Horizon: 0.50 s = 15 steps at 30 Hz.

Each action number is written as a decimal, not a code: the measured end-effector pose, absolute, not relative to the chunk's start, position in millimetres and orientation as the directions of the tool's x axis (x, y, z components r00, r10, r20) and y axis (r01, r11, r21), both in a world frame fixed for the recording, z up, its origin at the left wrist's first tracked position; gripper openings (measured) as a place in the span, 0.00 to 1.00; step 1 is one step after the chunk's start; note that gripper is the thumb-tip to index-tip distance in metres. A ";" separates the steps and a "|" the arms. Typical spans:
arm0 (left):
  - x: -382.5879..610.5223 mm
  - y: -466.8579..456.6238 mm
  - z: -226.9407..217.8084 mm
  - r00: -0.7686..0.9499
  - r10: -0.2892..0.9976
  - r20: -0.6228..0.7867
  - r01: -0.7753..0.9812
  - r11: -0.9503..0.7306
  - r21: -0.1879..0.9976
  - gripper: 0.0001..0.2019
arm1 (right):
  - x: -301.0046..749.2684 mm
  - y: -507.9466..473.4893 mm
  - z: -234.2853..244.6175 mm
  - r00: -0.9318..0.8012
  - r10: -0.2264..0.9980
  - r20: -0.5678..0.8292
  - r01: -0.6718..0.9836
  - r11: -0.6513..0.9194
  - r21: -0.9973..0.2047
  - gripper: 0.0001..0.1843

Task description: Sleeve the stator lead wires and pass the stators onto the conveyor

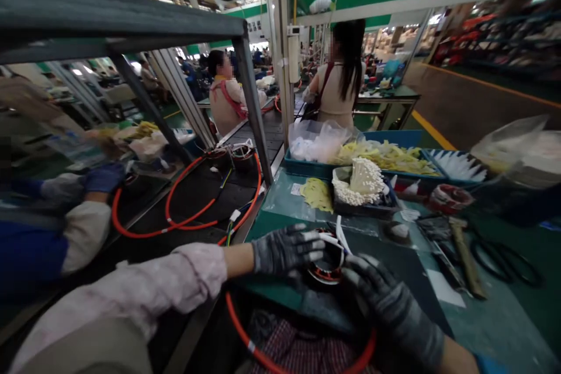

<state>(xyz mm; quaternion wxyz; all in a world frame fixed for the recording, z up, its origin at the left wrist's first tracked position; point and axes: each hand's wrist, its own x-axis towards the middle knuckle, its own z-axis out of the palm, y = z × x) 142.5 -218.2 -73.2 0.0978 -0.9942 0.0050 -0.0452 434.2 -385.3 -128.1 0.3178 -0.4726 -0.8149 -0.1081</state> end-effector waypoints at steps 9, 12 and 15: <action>154.1 -229.8 -77.4 0.998 0.050 0.044 0.050 -0.999 0.007 0.25 | 461.3 -306.7 -73.9 -0.765 0.585 0.269 0.560 0.811 -0.169 0.16; 149.9 -238.8 -51.9 0.995 0.097 0.007 0.097 -0.995 0.037 0.16 | 452.4 -275.3 -59.2 -0.863 0.460 0.208 0.402 0.876 -0.267 0.12; 157.5 -238.1 -31.2 0.990 0.140 -0.019 0.140 -0.989 0.043 0.16 | 437.3 -255.3 -55.6 -0.902 0.402 0.161 0.349 0.895 -0.278 0.14</action>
